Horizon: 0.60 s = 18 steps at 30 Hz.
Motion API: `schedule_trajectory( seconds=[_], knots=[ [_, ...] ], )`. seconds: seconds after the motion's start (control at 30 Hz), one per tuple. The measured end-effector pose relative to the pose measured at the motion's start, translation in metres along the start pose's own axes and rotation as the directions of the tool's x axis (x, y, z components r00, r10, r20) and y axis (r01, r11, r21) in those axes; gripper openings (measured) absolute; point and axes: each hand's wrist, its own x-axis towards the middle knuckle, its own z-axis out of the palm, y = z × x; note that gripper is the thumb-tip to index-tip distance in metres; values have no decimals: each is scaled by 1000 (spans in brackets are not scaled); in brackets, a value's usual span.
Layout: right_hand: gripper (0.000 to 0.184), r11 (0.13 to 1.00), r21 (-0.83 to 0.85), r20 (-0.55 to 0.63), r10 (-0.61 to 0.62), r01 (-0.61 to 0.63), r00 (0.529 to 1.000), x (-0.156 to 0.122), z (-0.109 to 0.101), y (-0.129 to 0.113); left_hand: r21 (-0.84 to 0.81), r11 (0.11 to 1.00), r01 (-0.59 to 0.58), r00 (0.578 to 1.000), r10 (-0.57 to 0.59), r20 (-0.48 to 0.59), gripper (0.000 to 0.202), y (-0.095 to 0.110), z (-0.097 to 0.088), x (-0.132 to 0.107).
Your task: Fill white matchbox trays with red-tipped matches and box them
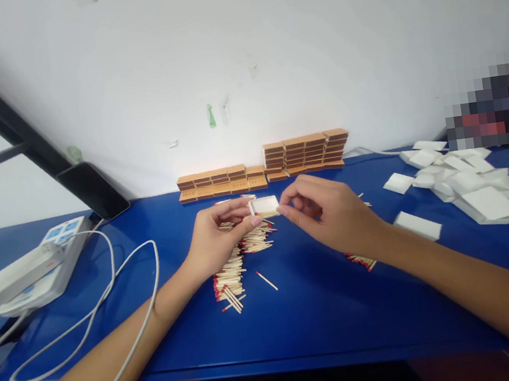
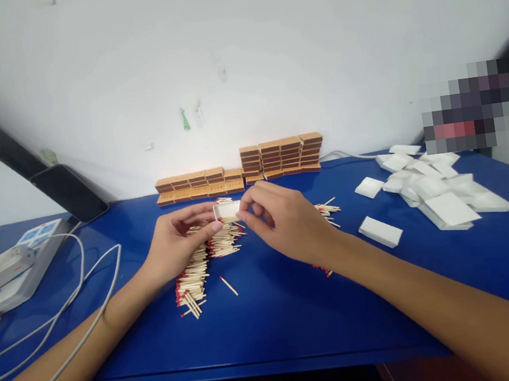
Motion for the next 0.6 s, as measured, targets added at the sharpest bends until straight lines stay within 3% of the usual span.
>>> schedule_trajectory(
  seconds=[0.07, 0.17, 0.3, 0.6],
  knots=[
    [11, 1000, 7, 56, -26, 25, 998, -2, 3, -1, 53, 998, -29, 998, 32, -62, 43, 0, -2, 1],
    [9, 998, 40, 236, -60, 52, 970, -6, 11, -1, 111, 992, -66, 989, 80, -127, 41, -1, -6, 3],
    [19, 995, 63, 418, -91, 72, 904, -12, 23, 1, 110, 991, -81, 988, 94, -119, 40, -3, -7, 4],
    [14, 995, 100, 443, -49, 4, 895, -14, 32, 4, 113, 992, -49, 994, 59, -91, 41, -3, -3, 3]
  ],
)
